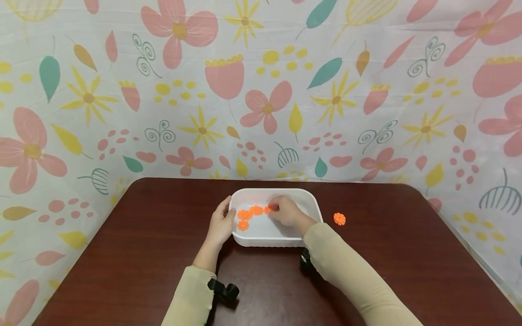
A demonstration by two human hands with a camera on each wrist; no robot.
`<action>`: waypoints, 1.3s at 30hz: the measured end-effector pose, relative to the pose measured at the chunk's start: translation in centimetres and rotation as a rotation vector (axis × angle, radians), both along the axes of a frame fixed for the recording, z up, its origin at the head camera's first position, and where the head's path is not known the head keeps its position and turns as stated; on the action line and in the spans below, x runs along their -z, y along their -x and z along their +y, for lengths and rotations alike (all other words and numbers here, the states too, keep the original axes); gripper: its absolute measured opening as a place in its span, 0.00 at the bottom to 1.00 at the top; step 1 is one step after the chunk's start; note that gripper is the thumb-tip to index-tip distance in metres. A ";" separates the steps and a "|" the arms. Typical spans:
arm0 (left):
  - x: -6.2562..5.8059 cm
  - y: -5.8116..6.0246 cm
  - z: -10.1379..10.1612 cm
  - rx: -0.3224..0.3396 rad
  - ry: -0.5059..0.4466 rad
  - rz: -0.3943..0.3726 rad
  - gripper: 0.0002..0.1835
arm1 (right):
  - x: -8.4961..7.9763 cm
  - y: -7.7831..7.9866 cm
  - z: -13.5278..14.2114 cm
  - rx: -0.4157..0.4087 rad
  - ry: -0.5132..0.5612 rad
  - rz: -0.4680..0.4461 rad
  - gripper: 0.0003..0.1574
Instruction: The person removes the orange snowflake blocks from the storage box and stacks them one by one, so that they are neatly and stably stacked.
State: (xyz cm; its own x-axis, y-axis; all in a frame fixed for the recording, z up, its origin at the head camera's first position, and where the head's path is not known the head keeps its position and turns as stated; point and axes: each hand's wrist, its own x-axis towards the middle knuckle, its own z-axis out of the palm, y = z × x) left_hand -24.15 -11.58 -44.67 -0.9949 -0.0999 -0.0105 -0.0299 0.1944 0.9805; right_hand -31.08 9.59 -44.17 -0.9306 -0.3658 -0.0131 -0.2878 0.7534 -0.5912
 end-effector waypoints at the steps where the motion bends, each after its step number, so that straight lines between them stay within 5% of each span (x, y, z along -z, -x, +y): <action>1: 0.0 0.0 0.0 0.001 0.002 0.000 0.27 | 0.0 0.0 0.0 -0.007 -0.004 0.006 0.12; 24: 0.1 0.0 0.1 -0.010 0.009 0.010 0.27 | -0.5 -0.5 0.0 0.046 0.003 -0.131 0.15; 39: 0.3 0.0 0.1 -0.001 0.003 -0.003 0.27 | -1.2 -0.8 0.4 0.064 0.088 -0.160 0.05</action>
State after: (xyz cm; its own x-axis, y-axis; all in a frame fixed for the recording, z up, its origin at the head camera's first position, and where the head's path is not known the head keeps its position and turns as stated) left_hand -24.12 -11.51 -44.96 -0.9948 -0.1014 -0.0135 -0.0335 0.1977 0.9797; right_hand -30.29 9.96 -43.01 -0.9406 -0.3122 -0.1336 -0.1377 0.7103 -0.6903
